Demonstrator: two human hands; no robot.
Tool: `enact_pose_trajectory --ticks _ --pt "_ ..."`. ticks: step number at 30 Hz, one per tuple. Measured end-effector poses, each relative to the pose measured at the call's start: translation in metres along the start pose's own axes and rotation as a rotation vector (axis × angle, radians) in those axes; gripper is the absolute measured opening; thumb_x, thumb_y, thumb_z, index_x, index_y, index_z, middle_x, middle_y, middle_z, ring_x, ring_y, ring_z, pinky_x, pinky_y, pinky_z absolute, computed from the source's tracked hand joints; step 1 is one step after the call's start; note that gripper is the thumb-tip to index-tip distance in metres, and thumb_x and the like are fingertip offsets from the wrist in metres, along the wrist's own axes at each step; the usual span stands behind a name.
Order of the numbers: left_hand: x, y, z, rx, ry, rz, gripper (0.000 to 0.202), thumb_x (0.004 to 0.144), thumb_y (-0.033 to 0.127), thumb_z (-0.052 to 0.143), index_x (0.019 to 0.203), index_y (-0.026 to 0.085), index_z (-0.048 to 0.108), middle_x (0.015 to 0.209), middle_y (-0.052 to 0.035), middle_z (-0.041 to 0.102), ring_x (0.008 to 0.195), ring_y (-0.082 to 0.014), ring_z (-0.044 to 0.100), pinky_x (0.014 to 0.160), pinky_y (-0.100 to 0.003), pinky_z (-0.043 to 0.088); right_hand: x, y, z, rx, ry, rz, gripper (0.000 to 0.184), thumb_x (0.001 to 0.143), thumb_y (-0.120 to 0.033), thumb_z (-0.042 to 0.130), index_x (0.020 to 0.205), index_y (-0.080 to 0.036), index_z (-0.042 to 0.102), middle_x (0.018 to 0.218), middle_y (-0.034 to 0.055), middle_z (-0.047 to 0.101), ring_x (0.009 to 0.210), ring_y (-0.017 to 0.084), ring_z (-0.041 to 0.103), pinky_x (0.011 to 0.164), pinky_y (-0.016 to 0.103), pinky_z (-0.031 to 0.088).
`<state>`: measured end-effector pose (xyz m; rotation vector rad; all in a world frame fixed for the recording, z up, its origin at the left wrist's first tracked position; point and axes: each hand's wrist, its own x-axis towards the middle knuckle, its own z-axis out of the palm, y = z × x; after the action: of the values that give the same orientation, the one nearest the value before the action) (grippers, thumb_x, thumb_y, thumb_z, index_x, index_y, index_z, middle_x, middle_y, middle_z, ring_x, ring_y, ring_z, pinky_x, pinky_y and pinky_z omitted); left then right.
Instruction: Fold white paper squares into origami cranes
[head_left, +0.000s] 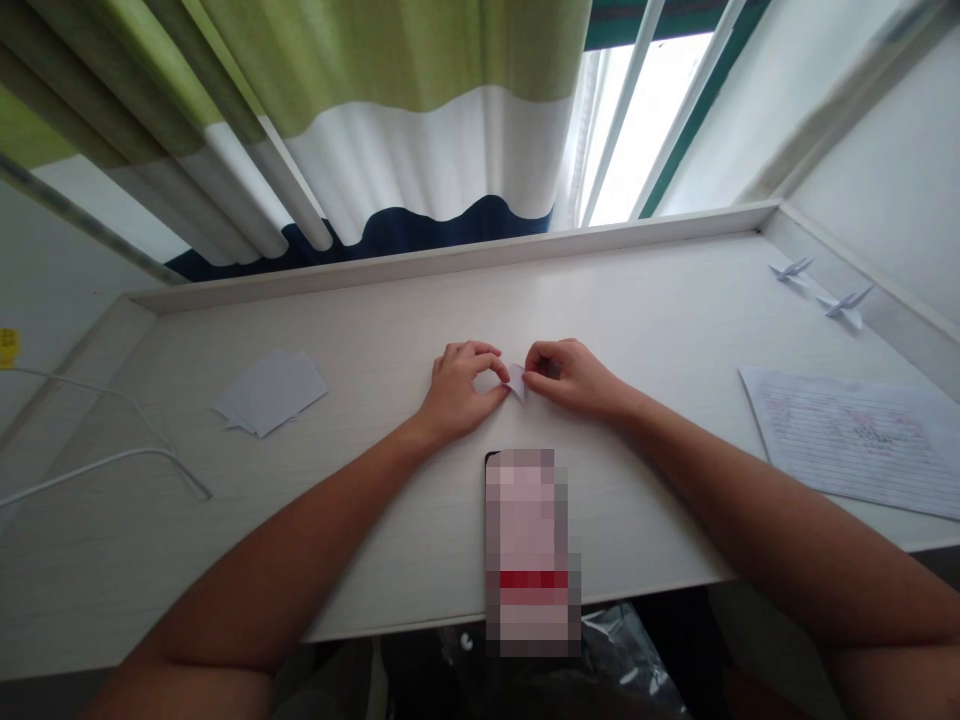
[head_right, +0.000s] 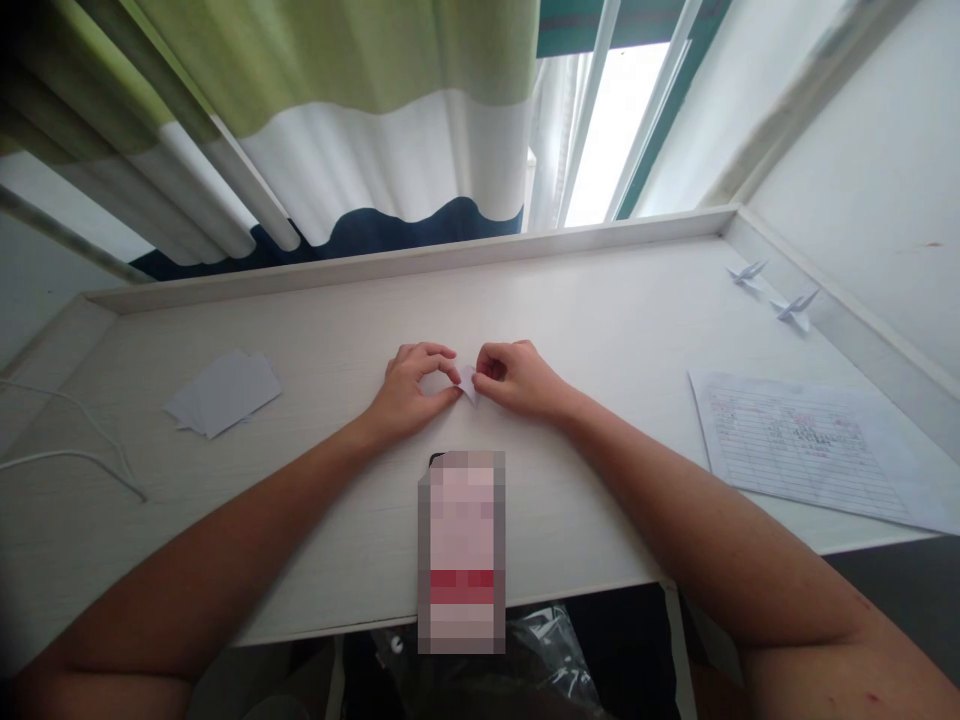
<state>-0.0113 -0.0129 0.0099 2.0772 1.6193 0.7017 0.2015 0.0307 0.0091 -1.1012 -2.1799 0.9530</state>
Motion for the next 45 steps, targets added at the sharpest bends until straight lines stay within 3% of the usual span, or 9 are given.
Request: enact_pose_trajectory --ticks 3,6,12,17,20,26,32,39,45 --pt "0.0 0.001 0.0 0.013 -0.003 -0.008 0.007 0.092 0.023 0.073 0.085 0.026 0.075 0.127 -0.0029 0.077 0.13 -0.0291 0.06 0.119 -0.053 0.041 0.0 0.0 -0.001 0.011 0.004 0.027 0.018 0.086 -0.035 0.069 0.074 -0.022 0.063 0.069 0.0006 0.067 0.065 0.016 0.056 0.068 0.032 0.042" --pt "0.0 0.0 0.002 0.025 -0.006 -0.004 0.015 0.094 0.031 0.075 0.081 0.025 0.072 0.129 -0.0038 0.077 0.131 -0.0302 0.059 0.119 -0.054 0.042 0.0 0.005 -0.001 -0.029 0.002 -0.008 0.005 0.083 -0.025 0.067 0.081 -0.021 0.068 0.08 0.0035 0.072 0.075 0.019 0.062 0.078 0.035 0.046" --pt "0.002 -0.005 0.005 0.036 0.022 -0.021 0.011 0.094 0.03 0.077 0.104 0.026 0.077 0.131 -0.005 0.076 0.131 -0.0303 0.059 0.117 -0.051 0.045 -0.001 0.012 0.001 -0.184 0.008 -0.038 0.028 0.089 -0.021 0.066 0.113 -0.023 0.079 0.101 0.0084 0.075 0.103 0.029 0.067 0.104 0.048 0.04" --pt "0.003 -0.006 0.006 0.03 0.035 -0.017 0.021 0.095 0.033 0.077 0.114 0.027 0.081 0.131 -0.0048 0.076 0.129 -0.0301 0.06 0.118 -0.051 0.045 0.002 0.012 0.005 -0.177 0.007 0.003 0.023 0.094 -0.034 0.07 0.111 -0.024 0.082 0.1 0.0078 0.073 0.104 0.03 0.068 0.108 0.05 0.037" --pt "0.004 -0.007 0.007 0.037 0.041 -0.017 0.026 0.095 0.035 0.079 0.119 0.027 0.082 0.13 -0.0051 0.076 0.128 -0.0308 0.06 0.117 -0.051 0.046 0.004 0.011 0.006 -0.172 0.003 0.024 0.021 0.092 -0.033 0.072 0.11 -0.025 0.081 0.101 0.0072 0.074 0.106 0.03 0.068 0.109 0.051 0.037" --pt "0.004 -0.009 0.009 0.014 0.071 0.002 0.014 0.093 0.034 0.083 0.105 0.029 0.084 0.125 -0.0046 0.078 0.124 -0.0312 0.061 0.113 -0.053 0.047 0.002 0.008 0.004 -0.078 0.035 0.004 0.012 0.087 -0.03 0.074 0.098 -0.025 0.075 0.096 0.0038 0.078 0.098 0.027 0.07 0.114 0.053 0.037" --pt "0.003 -0.01 0.009 0.023 0.074 0.057 0.01 0.094 0.031 0.082 0.104 0.029 0.083 0.119 -0.0035 0.08 0.122 -0.0304 0.062 0.111 -0.054 0.047 0.002 0.01 0.004 0.009 0.066 0.0 0.013 0.085 -0.03 0.071 0.095 -0.024 0.077 0.095 0.0051 0.08 0.094 0.026 0.07 0.094 0.044 0.05" --pt "0.004 -0.016 0.012 0.023 0.105 0.087 0.005 0.095 0.031 0.08 0.096 0.027 0.083 0.118 -0.0042 0.08 0.119 -0.0289 0.063 0.11 -0.052 0.048 0.002 0.012 0.003 -0.107 0.048 -0.052 0.011 0.085 -0.027 0.071 0.089 -0.023 0.08 0.095 0.007 0.08 0.097 0.028 0.068 0.095 0.046 0.048" --pt "0.001 -0.013 0.01 0.1 0.112 0.199 0.007 0.099 0.027 0.077 0.096 0.028 0.084 0.112 -0.0032 0.083 0.114 -0.0276 0.066 0.104 -0.048 0.048 0.001 0.012 0.0 -0.082 0.041 -0.086 0.013 0.086 -0.023 0.069 0.086 -0.024 0.082 0.093 0.0059 0.079 0.096 0.026 0.068 0.097 0.044 0.046"
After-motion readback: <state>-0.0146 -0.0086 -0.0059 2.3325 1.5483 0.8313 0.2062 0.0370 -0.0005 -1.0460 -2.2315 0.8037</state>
